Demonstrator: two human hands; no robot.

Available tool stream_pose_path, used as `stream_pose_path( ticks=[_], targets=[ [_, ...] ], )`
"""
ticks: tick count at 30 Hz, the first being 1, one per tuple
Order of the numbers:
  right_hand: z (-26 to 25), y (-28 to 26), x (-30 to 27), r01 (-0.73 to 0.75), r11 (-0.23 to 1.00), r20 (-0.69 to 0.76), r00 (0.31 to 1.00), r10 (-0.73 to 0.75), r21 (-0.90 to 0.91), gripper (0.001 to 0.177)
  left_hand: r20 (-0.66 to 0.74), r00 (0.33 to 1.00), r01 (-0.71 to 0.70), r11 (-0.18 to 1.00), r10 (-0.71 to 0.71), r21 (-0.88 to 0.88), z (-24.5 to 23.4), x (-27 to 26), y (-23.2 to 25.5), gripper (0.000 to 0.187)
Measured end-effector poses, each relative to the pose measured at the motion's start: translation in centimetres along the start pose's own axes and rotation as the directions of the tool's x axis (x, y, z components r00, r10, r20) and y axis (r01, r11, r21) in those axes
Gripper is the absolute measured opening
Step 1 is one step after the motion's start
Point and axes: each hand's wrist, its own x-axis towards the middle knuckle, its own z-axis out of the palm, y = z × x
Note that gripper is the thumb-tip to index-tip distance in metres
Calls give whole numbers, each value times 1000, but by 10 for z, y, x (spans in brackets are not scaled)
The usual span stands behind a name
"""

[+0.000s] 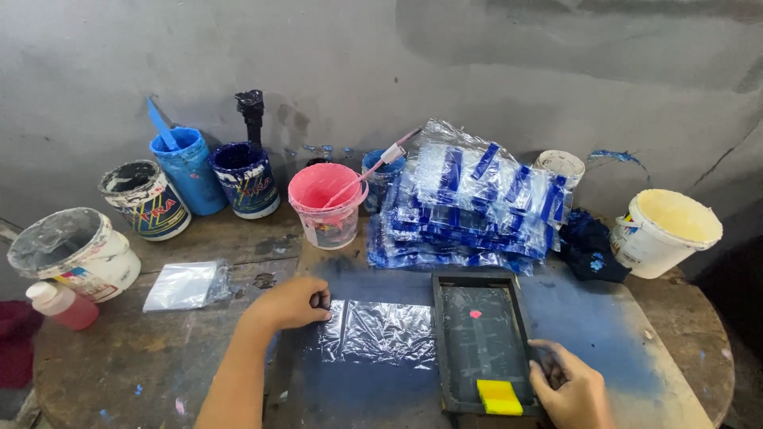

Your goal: The person prepares a screen printing frame by pouring pink ink from a bucket into the frame using a pink stick. They then use a yellow squeegee to spread the ink evenly across the screen surface. The person repeats the process of adding more ink and spreading it with the squeegee.

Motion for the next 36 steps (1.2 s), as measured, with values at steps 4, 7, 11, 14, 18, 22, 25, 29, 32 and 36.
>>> stream_pose_path(
  ticks=[4, 7, 11, 14, 18, 22, 25, 29, 32, 36],
  targets=[
    [3, 8, 0, 61, 998, -65, 996, -61, 8, 31, 30, 999, 34, 999, -34, -7, -6, -15, 7, 11],
    [5, 14, 4, 81, 997, -63, 995, -81, -10, 32, 33, 998, 47, 998, -46, -33, -5, -16, 3, 13],
    [4, 31, 10, 114, 990, -135, 986, -103, 78, 28, 23, 1000, 22, 999, -21, -23, -4, -17, 0, 12],
    [-6, 40, 14, 97, 992, -171, 982, -83, 78, 28, 31, 999, 21, 999, -20, -36, -3, -15, -2, 13],
    [-19, 62, 19, 105, 988, -208, 975, -79, 113, 30, 25, 999, 35, 997, -34, -64, -5, -18, 1, 13],
    [-25, 84, 23, 181, 980, -313, 938, -147, 85, 28, 18, 1000, 19, 998, -18, -55, -2, -15, -4, 13],
    [-30, 73, 22, 64, 992, -274, 961, -31, 111, 27, 4, 1000, -9, 998, 9, -57, -2, -14, -5, 14],
    [-13, 76, 29, 102, 990, -199, 977, -82, 96, 30, 17, 1000, 17, 998, -16, -57, -5, -21, 1, 12],
    [-2, 49, 20, 152, 984, -168, 977, -134, 96, 29, 10, 1000, 13, 998, -12, -69, -5, -20, 1, 11],
    [14, 32, 15, 210, 969, -123, 973, -194, 134, 26, 2, 1000, 8, 996, -8, -93, -4, -18, -1, 10]
  ],
)
